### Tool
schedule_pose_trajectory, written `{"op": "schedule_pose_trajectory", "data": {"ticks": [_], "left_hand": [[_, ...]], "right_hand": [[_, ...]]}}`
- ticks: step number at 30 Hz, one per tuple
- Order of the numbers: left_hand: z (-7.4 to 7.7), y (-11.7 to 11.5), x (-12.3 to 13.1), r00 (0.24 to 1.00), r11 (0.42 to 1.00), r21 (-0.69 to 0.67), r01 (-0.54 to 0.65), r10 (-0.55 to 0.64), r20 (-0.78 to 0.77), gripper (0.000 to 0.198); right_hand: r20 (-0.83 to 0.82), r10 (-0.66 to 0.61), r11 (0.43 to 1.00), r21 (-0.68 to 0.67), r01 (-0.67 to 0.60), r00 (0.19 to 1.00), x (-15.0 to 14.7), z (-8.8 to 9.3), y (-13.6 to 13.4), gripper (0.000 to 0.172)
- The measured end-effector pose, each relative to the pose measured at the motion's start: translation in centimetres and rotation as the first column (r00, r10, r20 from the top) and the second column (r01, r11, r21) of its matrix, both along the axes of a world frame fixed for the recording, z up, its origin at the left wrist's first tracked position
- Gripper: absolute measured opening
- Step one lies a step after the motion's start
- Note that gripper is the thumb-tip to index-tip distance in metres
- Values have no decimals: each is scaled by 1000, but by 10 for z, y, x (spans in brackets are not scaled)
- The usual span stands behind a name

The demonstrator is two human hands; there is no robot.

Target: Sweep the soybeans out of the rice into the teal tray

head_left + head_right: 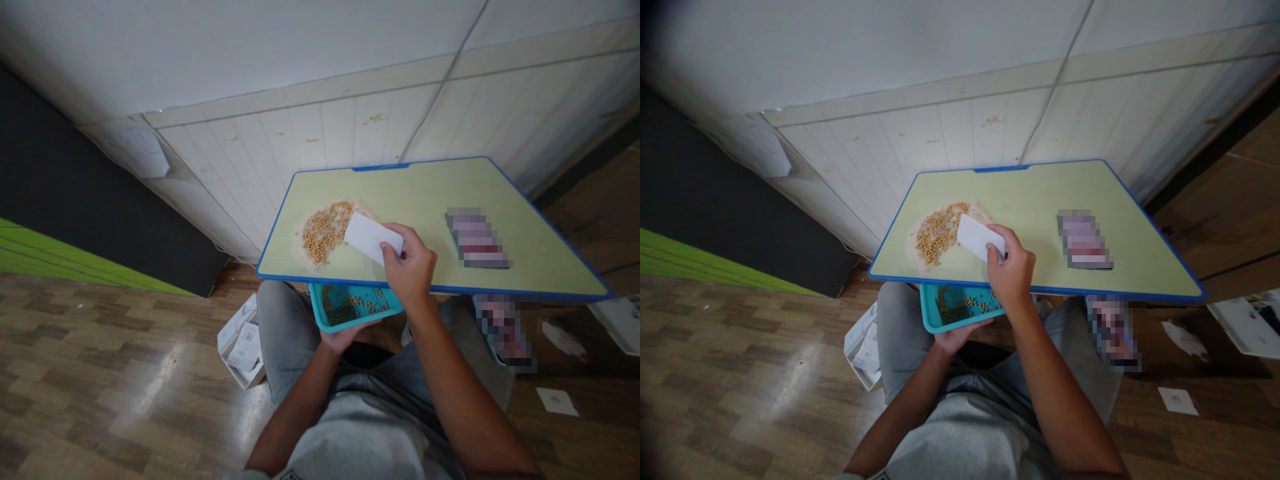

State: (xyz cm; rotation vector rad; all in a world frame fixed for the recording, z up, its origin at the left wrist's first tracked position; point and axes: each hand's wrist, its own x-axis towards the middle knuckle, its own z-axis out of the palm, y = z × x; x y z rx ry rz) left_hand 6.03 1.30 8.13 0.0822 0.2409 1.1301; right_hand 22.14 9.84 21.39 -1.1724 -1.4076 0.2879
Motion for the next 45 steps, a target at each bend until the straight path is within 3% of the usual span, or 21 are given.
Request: {"op": "schedule_pose_trajectory", "data": {"ticks": [7,18,27,45], "left_hand": [[0,-1,-1,1000,1000,21,9,-9,-6,100],[-1,0,-1,999,999,41,23,-22,-25,93],[2,1,-1,1000,999,48,14,-13,-25,93],[-2,1,-4,999,999,8,-40,40,-25,92]], "right_hand": [[-154,30,999,37,-24,988,6,-4,3,32],[-117,183,980,-55,-190,976,3,1,5,32],[-153,334,933,-83,-349,930,1,3,4,29],[-228,480,855,-96,-510,847,2,8,-4,25]]}}
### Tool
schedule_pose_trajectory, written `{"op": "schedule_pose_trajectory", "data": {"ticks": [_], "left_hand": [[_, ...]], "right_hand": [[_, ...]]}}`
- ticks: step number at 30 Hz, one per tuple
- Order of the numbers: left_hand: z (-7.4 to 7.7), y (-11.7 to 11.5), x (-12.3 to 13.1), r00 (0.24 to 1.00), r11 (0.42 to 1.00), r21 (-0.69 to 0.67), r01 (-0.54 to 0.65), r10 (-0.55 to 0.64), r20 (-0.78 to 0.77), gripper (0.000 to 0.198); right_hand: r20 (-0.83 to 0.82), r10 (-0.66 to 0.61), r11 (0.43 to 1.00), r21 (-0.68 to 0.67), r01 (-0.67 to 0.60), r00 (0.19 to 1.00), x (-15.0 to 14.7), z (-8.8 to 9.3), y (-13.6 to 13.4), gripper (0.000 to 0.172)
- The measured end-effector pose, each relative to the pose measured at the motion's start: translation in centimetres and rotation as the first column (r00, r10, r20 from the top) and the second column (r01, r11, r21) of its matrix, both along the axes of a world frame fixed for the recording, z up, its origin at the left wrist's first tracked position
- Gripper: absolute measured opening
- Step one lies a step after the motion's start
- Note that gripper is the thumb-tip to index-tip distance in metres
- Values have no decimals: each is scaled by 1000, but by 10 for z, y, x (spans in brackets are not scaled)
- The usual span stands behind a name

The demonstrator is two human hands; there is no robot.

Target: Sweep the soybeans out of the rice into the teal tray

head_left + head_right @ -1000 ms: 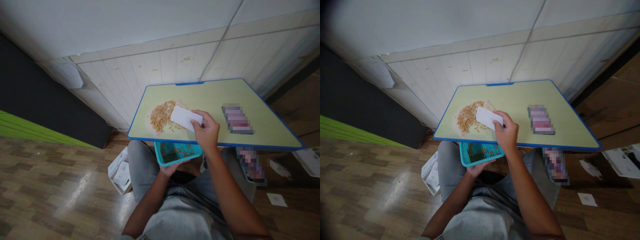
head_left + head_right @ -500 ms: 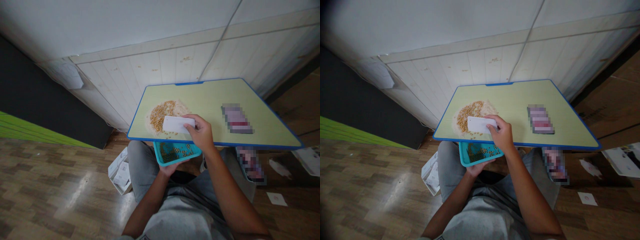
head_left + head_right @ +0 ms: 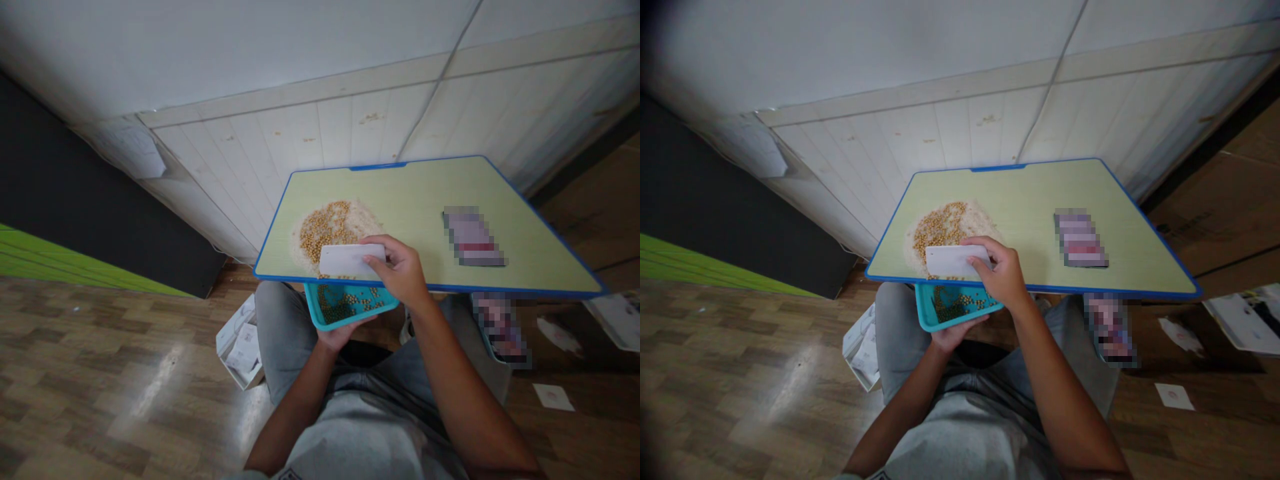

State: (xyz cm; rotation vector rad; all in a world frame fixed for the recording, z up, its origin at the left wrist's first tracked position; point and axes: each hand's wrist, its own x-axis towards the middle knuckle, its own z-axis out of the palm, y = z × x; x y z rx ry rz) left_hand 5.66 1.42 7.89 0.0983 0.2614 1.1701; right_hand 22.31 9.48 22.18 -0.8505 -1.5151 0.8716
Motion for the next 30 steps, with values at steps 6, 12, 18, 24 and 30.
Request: {"op": "schedule_pose_trajectory", "data": {"ticks": [6,12,18,24,30], "left_hand": [[-3,0,-1,1000,999,-29,-14,13,-9,90],[-7,0,-2,1000,999,-37,-14,14,4,91],[-2,-1,-1,1000,1000,-10,-3,3,3,90],[0,1,1,1000,1000,10,-5,5,-5,88],[-3,0,2,1000,1000,7,-11,11,-15,90]], "right_hand": [[-6,20,1000,21,-20,1000,2,1,-2,23],[-6,-63,998,7,63,998,0,0,-3,24],[21,-81,996,39,81,996,-7,-3,-3,25],[75,-66,996,64,61,995,-7,-2,-4,23],[74,-47,997,61,42,996,-8,-1,-4,21]]}}
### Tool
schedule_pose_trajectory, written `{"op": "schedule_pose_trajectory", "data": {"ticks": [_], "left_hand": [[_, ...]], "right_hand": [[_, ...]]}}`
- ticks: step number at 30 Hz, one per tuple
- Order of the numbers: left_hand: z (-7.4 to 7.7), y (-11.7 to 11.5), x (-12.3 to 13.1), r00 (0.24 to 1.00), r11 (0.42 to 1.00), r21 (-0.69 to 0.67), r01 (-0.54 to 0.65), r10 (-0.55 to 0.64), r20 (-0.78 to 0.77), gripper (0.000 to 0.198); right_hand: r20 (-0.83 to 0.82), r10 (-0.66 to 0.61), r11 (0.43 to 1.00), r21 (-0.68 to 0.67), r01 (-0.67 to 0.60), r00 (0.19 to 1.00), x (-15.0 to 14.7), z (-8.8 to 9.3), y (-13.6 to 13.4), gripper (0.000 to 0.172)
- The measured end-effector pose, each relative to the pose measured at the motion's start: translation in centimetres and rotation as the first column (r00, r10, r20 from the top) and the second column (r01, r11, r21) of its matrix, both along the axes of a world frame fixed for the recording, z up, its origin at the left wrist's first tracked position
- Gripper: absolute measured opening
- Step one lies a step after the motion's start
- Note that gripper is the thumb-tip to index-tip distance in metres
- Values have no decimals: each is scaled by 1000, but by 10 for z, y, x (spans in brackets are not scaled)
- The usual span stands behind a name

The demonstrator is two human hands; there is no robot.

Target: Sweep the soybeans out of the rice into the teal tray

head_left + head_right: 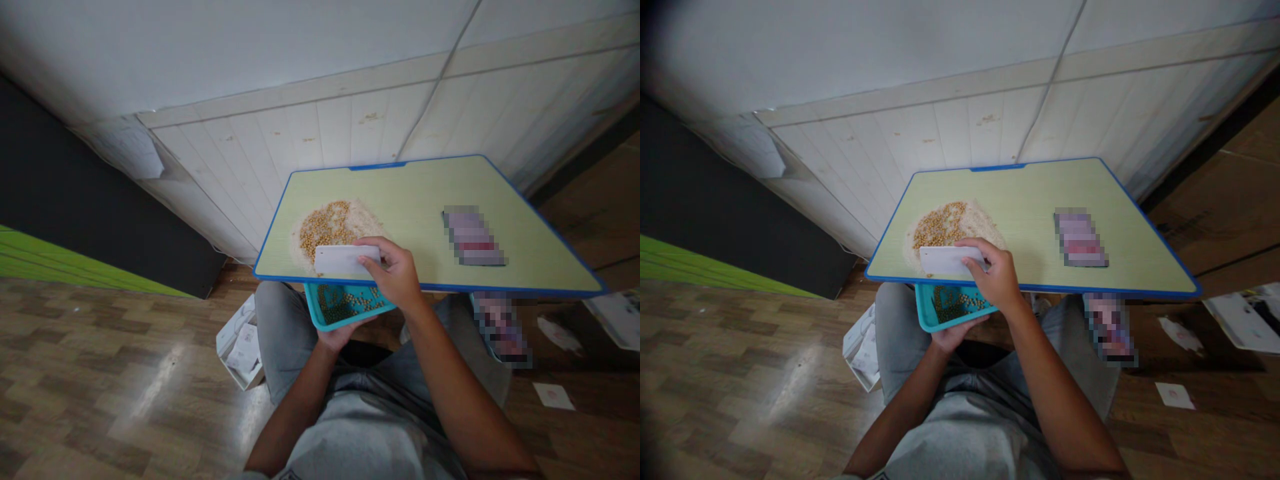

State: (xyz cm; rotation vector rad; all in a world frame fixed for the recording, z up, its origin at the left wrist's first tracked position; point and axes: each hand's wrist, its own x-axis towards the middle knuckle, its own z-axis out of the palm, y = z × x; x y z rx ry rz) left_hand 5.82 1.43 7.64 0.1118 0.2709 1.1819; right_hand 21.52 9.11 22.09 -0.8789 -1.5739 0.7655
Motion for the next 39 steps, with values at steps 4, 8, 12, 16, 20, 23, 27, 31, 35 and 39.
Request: {"op": "schedule_pose_trajectory", "data": {"ticks": [4,8,12,16,20,23,27,31,35,39], "left_hand": [[1,0,0,1000,1000,-12,0,0,8,90],[1,0,0,1000,1000,-26,8,-8,19,86],[-1,-1,0,1000,1000,-30,7,-6,16,86],[-2,-1,0,1000,1000,-21,4,-3,14,89],[-3,-1,0,1000,1000,-11,6,-5,9,89],[-5,-1,1,1000,1000,1,8,-8,6,88],[-7,-1,2,1000,999,17,29,-29,3,93],[-10,0,2,999,998,34,50,-50,1,92],[-12,1,2,999,998,46,52,-52,2,92],[-11,0,3,999,997,55,49,-49,6,93]], "right_hand": [[-5,16,1000,6,-16,1000,0,1,0,20],[-23,57,998,8,-57,998,2,3,-1,20],[-51,56,998,-14,-57,997,4,2,-1,21],[-62,9,1000,-21,-10,998,3,1,0,21],[-91,-27,999,-28,24,996,2,-1,0,24],[-82,-65,998,-29,63,994,3,-4,0,25],[-78,-229,973,-13,228,970,7,-9,3,28],[-81,-357,932,29,361,930,12,-12,9,31],[-34,-406,910,73,408,913,14,-9,16,32],[4,-427,899,110,424,904,14,-5,20,33]]}}
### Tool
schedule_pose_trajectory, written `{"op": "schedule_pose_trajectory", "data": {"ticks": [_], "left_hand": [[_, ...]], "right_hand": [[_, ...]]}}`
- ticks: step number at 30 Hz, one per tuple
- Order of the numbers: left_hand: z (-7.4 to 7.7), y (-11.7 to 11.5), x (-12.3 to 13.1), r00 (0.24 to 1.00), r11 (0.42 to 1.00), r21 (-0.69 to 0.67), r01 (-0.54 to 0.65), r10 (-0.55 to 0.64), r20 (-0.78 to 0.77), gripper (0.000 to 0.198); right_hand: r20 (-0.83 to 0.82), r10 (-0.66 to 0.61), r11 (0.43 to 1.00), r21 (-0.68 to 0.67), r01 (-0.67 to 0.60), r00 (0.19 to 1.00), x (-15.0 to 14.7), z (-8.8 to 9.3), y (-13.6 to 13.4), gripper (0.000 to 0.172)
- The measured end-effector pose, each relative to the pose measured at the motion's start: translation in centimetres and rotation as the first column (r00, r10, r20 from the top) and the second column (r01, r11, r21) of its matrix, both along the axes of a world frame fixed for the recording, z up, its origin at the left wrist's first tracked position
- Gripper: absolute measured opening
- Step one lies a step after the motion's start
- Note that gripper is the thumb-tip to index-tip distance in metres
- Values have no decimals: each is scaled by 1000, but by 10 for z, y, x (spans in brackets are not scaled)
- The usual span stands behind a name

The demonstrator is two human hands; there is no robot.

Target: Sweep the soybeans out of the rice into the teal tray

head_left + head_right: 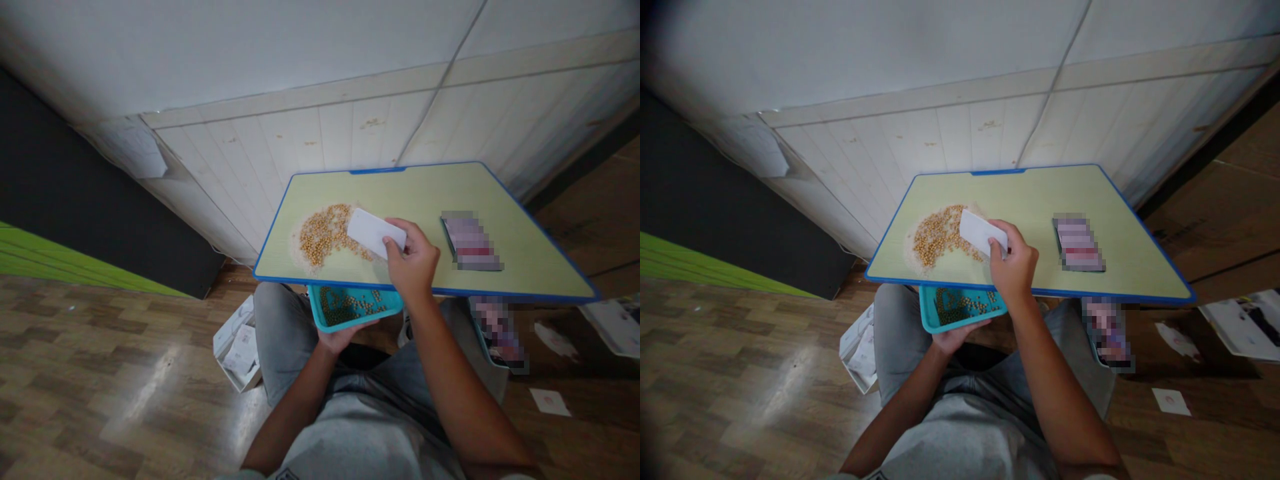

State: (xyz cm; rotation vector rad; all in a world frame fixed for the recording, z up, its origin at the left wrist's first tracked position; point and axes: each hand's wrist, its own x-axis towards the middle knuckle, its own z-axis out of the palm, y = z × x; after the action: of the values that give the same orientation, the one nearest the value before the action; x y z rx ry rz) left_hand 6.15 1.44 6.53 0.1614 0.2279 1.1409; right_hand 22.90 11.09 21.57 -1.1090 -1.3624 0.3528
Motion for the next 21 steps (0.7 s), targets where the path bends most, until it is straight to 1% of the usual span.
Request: {"op": "schedule_pose_trajectory", "data": {"ticks": [5,13,17,21], "left_hand": [[2,0,1,1000,1000,1,2,-2,-1,94],[4,-1,2,1000,1000,10,2,-1,-26,92],[2,0,2,1000,1000,5,-5,5,-25,93],[0,2,2,1000,1000,0,-6,6,-21,90]], "right_hand": [[2,67,997,-27,-67,998,-2,0,1,33],[-17,113,992,-51,-113,993,-5,1,1,33],[-37,169,983,-69,-171,985,-6,2,1,33],[-61,243,965,-86,-247,968,-6,3,0,32]]}}
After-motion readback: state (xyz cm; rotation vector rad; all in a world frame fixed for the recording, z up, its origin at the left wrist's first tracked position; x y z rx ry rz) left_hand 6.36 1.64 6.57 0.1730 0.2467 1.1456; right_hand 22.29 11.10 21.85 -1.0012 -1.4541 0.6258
